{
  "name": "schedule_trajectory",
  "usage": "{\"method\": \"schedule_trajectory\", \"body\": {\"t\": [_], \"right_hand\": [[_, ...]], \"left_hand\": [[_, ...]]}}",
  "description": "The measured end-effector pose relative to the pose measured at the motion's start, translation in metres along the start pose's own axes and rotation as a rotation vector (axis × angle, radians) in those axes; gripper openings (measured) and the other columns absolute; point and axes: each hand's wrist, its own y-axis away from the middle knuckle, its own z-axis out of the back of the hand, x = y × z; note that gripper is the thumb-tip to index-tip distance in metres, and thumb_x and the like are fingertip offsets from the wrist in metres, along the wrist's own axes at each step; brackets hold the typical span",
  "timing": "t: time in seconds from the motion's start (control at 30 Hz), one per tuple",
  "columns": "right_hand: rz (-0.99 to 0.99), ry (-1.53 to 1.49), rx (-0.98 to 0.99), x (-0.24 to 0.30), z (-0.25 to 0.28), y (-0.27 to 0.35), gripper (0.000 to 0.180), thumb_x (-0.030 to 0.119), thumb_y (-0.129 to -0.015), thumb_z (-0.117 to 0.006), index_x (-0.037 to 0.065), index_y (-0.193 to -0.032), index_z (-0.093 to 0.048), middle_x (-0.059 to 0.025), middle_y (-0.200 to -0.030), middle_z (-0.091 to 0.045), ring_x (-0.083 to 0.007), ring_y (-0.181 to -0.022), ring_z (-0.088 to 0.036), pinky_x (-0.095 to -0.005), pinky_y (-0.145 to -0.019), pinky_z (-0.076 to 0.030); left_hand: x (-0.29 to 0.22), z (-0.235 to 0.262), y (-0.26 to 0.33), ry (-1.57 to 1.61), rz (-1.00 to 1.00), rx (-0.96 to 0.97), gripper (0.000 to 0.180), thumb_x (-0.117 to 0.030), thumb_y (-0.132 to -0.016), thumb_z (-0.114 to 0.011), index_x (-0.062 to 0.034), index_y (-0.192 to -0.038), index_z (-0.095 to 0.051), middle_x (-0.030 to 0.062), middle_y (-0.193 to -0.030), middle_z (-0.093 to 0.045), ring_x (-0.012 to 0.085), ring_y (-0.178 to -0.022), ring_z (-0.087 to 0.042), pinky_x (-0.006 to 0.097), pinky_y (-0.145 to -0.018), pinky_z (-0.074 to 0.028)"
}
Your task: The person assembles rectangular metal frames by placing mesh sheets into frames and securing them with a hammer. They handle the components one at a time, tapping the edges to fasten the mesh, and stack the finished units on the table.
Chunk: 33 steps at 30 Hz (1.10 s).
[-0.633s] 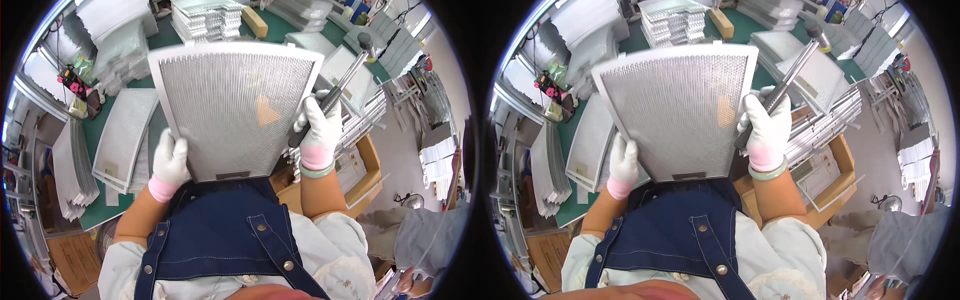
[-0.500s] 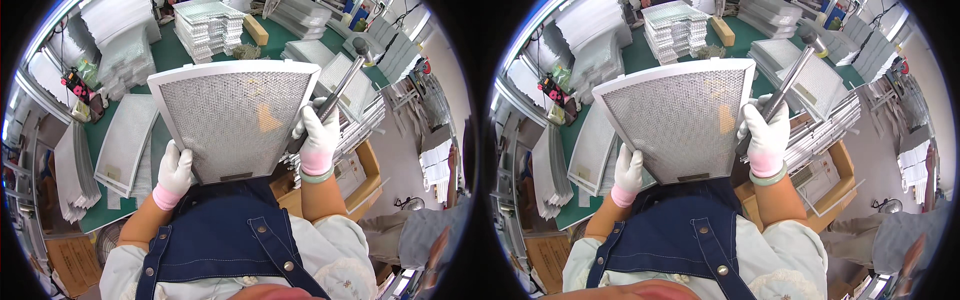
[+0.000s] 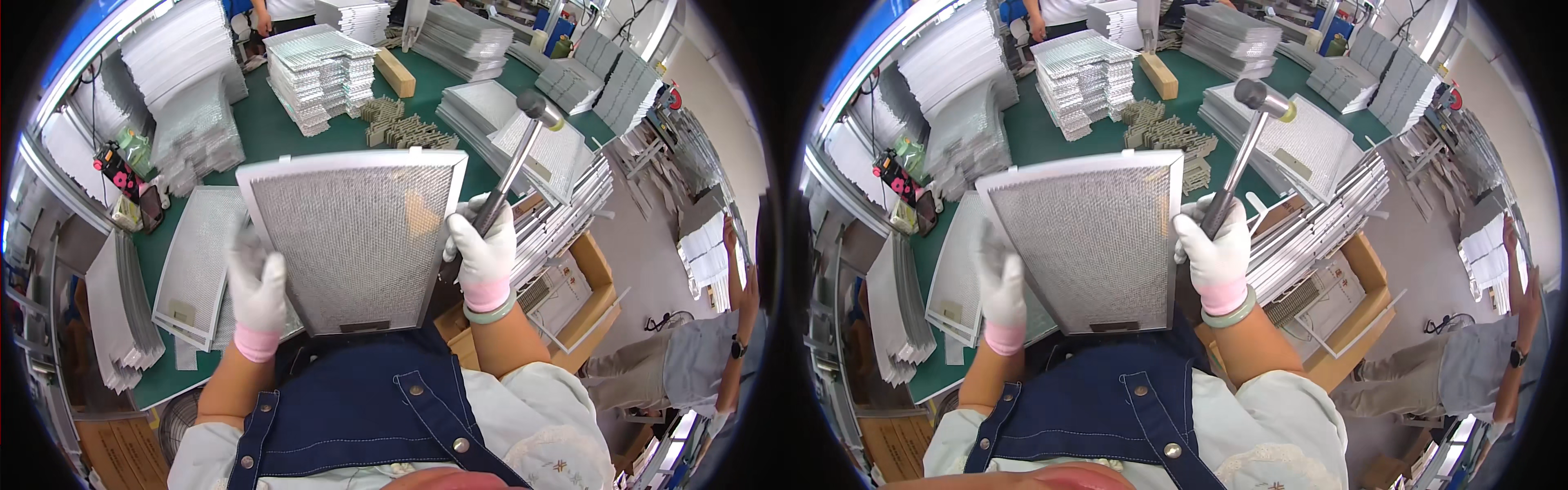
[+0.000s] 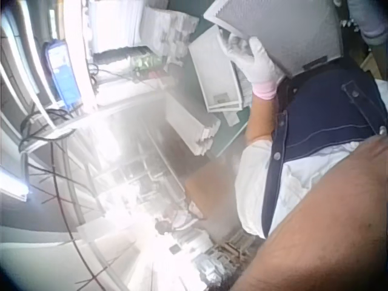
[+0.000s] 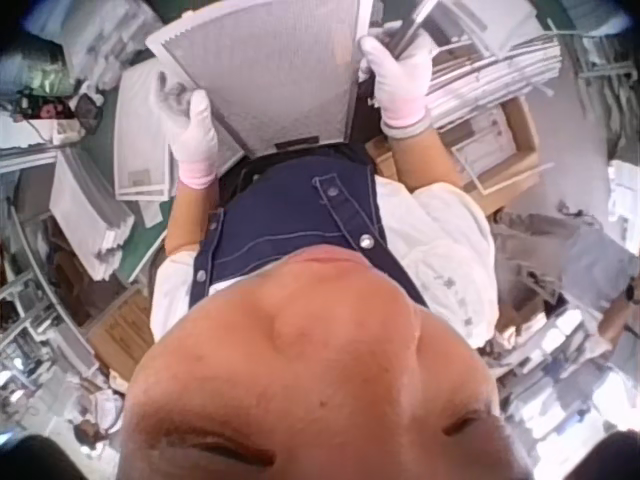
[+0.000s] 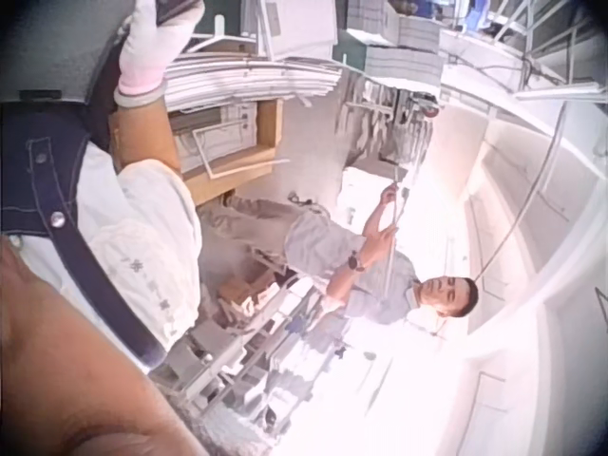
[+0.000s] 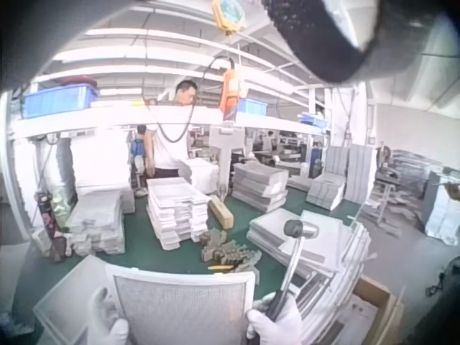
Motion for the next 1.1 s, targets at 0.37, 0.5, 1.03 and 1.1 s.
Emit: {"method": "schedule_trajectory", "body": {"t": [0.37, 0.5, 1.03, 1.1], "right_hand": [[0.017, 0.113, 0.117, -0.001, -0.013, 0.017, 0.032, -0.004, -0.086, -0.069, 0.001, -0.108, -0.047, -0.0092, -0.091, -0.067, -0.0067, -0.060, -0.058, -0.0215, -0.054, -0.049], [-0.002, 0.178, 0.151, 0.016, -0.021, 0.012, 0.030, 0.001, -0.086, -0.073, -0.002, -0.105, -0.051, -0.0082, -0.089, -0.069, -0.0059, -0.066, -0.060, -0.0211, -0.058, -0.049], [0.063, 0.460, 0.137, 0.006, -0.023, 0.002, 0.033, 0.012, -0.083, -0.077, -0.001, -0.104, -0.056, -0.0052, -0.079, -0.067, -0.0106, -0.069, -0.063, -0.0264, -0.067, -0.052], [0.036, 0.458, 0.134, 0.005, -0.024, 0.000, 0.033, 0.011, -0.082, -0.077, -0.001, -0.104, -0.055, -0.0058, -0.083, -0.067, -0.0098, -0.073, -0.063, -0.0257, -0.070, -0.052]], "left_hand": [[-0.066, -0.081, -0.060, -0.874, -0.368, 0.716, 0.027, -0.024, -0.091, -0.066, -0.0025, -0.107, -0.066, 0.0181, -0.095, -0.067, 0.0360, -0.093, -0.064, 0.044, -0.080, -0.051], [-0.059, -0.081, -0.056, -0.738, -0.354, 0.833, 0.020, -0.022, -0.090, -0.067, -0.0019, -0.090, -0.067, 0.0171, -0.082, -0.064, 0.0362, -0.083, -0.063, 0.044, -0.072, -0.050], [-0.052, -0.083, -0.057, -0.991, -0.686, 0.730, 0.025, -0.022, -0.085, -0.073, -0.0024, -0.101, -0.066, 0.0151, -0.075, -0.062, 0.0326, -0.071, -0.064, 0.043, -0.063, -0.049], [-0.050, -0.085, -0.050, -0.996, -0.662, 0.665, 0.030, -0.022, -0.083, -0.075, -0.0027, -0.103, -0.064, 0.0128, -0.075, -0.062, 0.0322, -0.070, -0.064, 0.042, -0.062, -0.050]]}}
